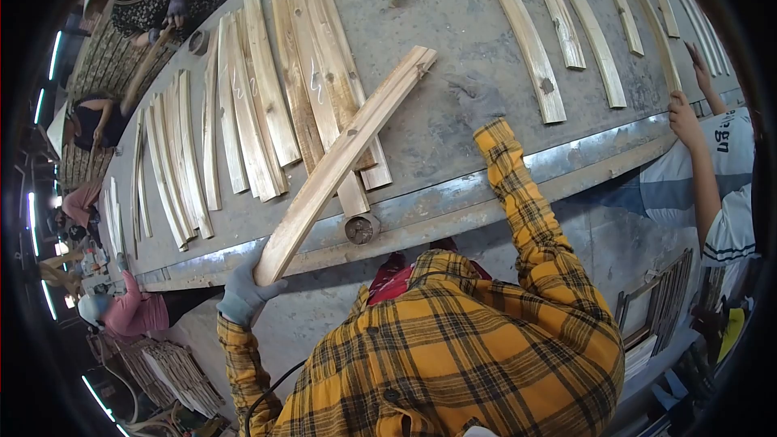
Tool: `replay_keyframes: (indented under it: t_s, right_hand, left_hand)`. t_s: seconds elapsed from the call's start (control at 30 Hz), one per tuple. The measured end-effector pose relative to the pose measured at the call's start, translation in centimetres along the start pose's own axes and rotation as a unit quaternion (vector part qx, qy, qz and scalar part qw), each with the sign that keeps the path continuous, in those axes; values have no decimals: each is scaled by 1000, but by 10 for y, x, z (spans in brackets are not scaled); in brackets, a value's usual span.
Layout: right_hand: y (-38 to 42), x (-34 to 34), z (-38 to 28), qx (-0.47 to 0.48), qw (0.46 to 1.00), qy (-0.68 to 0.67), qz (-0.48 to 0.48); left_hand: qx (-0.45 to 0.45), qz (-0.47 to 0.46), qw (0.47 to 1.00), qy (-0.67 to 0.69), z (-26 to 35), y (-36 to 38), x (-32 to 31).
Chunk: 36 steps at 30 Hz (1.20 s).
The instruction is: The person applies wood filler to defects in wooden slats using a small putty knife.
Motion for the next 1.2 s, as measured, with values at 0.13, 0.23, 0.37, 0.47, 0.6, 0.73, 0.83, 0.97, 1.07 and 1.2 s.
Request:
replay_keyframes:
  t_s: [0.13,0.23,0.37,0.47,0.6,0.73,0.83,0.97,1.07,1.2]
  right_hand:
    - [1,-13,13,-7,983,-145,110]
    - [-2,-23,15,8,981,-134,138]
    - [2,-8,-12,-1,997,-47,61]
    - [3,-2,-19,41,998,8,40]
    - [-4,9,-22,13,997,8,70]
    - [-11,10,-24,15,990,139,5]
    - [-1,6,-32,35,989,130,-60]
    - [-5,15,-27,42,995,93,-9]
    - [-13,15,-19,-16,986,158,-51]
    - [-8,6,-24,23,978,176,-108]
  left_hand:
    - [13,-88,991,103,-4,0,0]
    - [22,-119,986,115,-4,-3,-2]
    - [28,-143,982,121,-8,-2,1]
    - [37,-146,981,124,-6,-4,1]
    - [29,-133,984,116,-16,-5,5]
    - [20,-94,990,106,-9,-7,6]
    - [9,-75,993,92,-13,-8,10]
    - [6,-23,999,30,2,-4,16]
    - [-16,8,1000,-14,-2,-5,19]
    - [-21,26,999,-42,2,-8,19]
Point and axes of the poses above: each hand's wrist, its own y-axis away from the middle knuckle, its own x-axis out of the back of the hand, z = x × y, the point moved 8 cm from there along -y, towards the middle knuckle, and after that the axes turned 15 degrees about x, right-handed, at the moved point
